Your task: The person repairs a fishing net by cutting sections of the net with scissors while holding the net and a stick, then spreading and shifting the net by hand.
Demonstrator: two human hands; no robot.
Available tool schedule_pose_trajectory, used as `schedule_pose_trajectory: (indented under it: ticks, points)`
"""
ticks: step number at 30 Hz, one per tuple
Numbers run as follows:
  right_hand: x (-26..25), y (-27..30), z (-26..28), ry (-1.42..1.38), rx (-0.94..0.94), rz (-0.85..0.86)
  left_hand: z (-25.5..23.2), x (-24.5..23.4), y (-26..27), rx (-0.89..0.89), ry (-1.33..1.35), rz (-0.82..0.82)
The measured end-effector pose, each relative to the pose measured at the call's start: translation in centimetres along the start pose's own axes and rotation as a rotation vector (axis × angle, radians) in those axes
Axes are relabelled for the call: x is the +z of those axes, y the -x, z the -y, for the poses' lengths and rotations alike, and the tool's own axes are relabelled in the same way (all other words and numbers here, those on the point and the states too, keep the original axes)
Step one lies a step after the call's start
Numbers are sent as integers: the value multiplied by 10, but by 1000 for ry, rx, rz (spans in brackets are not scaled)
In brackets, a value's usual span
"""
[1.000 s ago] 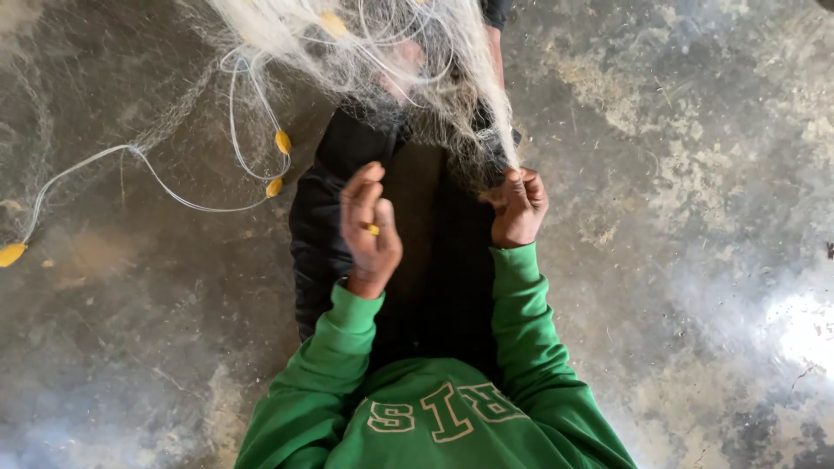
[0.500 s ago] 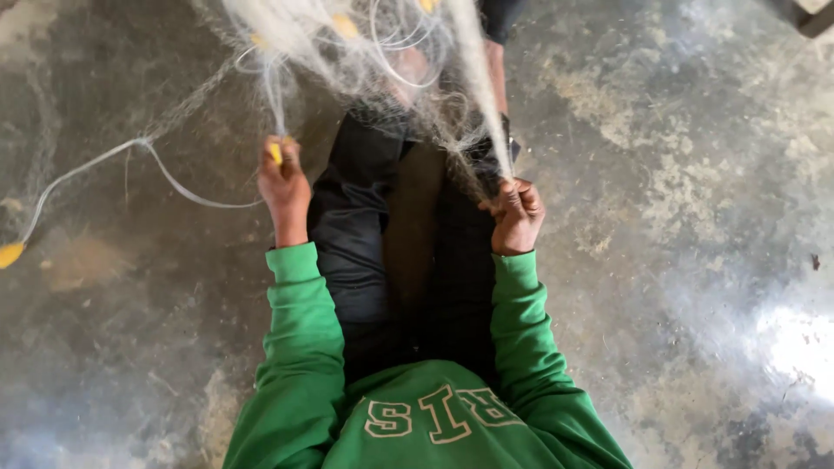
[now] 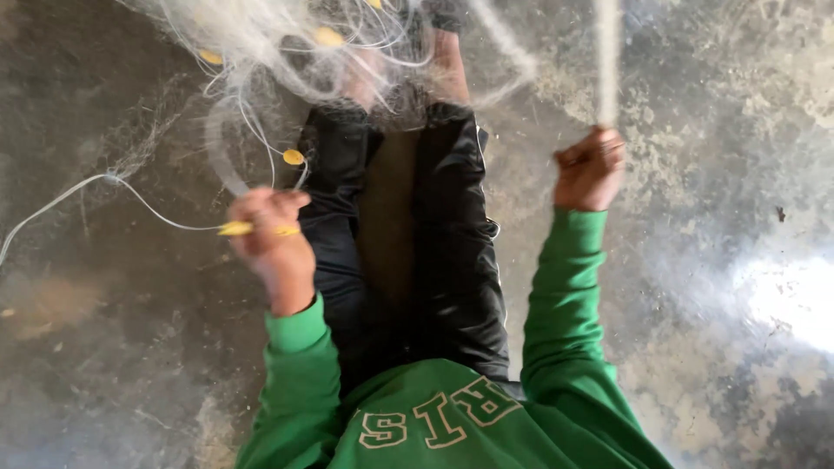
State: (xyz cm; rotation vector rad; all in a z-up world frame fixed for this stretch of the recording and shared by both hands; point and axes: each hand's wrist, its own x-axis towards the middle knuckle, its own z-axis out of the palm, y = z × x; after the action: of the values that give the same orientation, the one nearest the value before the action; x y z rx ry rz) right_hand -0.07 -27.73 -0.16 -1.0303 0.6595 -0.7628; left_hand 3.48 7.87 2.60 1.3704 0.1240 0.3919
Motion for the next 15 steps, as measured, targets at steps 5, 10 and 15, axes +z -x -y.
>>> schedule_pose_trajectory:
  ticks: [5,10,15]
  points:
    - [-11,-29,21,-179,-41,18,-8,-52,-3,-282,931,112]
    - [-20,-32,19,-202,0,42,-14,-31,34,-487,1148,166]
    - [-19,-27,24,-150,-12,23,-3,14,99,-774,1105,221]
